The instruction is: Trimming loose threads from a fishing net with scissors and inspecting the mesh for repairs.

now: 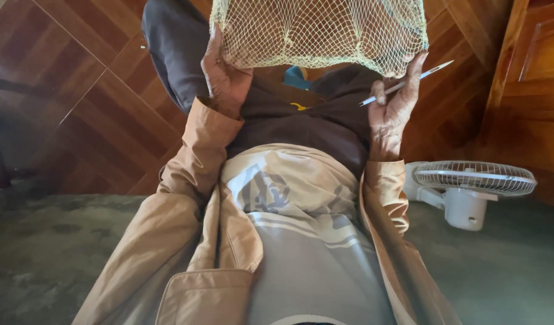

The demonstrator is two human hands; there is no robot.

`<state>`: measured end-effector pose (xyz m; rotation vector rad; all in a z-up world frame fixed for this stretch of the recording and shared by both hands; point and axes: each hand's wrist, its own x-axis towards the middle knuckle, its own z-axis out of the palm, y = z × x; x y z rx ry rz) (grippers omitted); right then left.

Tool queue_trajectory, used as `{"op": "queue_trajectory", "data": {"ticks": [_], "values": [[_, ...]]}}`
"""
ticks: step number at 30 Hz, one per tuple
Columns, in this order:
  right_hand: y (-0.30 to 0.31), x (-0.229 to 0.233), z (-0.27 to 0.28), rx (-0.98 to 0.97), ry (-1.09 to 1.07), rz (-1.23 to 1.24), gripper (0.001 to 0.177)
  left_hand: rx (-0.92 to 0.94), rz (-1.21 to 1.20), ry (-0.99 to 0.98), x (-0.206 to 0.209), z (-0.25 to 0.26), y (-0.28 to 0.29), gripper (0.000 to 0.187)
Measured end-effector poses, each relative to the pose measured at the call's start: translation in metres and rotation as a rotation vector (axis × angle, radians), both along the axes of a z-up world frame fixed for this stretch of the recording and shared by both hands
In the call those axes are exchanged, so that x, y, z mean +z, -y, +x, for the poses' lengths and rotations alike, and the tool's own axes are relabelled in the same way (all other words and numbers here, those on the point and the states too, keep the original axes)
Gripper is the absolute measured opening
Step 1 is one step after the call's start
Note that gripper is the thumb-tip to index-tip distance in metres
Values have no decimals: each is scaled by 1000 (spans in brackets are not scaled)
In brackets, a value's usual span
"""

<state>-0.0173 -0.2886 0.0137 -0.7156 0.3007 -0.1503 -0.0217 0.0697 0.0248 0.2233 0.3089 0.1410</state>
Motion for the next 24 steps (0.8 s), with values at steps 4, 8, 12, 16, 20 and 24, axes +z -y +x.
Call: {"op": "queue_trajectory", "data": {"ticks": [4, 8, 12, 16, 20, 24], "values": [[-12, 22, -2, -13, -91, -38, 51, -8, 29, 40, -1, -2, -2, 33], [-38, 67, 3, 22, -100, -124, 26, 2, 33, 39, 17, -1, 0, 33], [-39, 68, 4, 1, -110, -74, 23, 52, -4, -36, 24, 2, 2, 28], [-40, 69, 0, -17, -144, -31, 26, 13, 44, 52, 23, -3, 1, 30], [-47, 84, 0, -2, -156, -78, 27, 18, 51, 45, 21, -4, 2, 31], [-39, 69, 3, 28, -170, -134, 30, 37, -7, -205, -13, 6, -7, 27]]}}
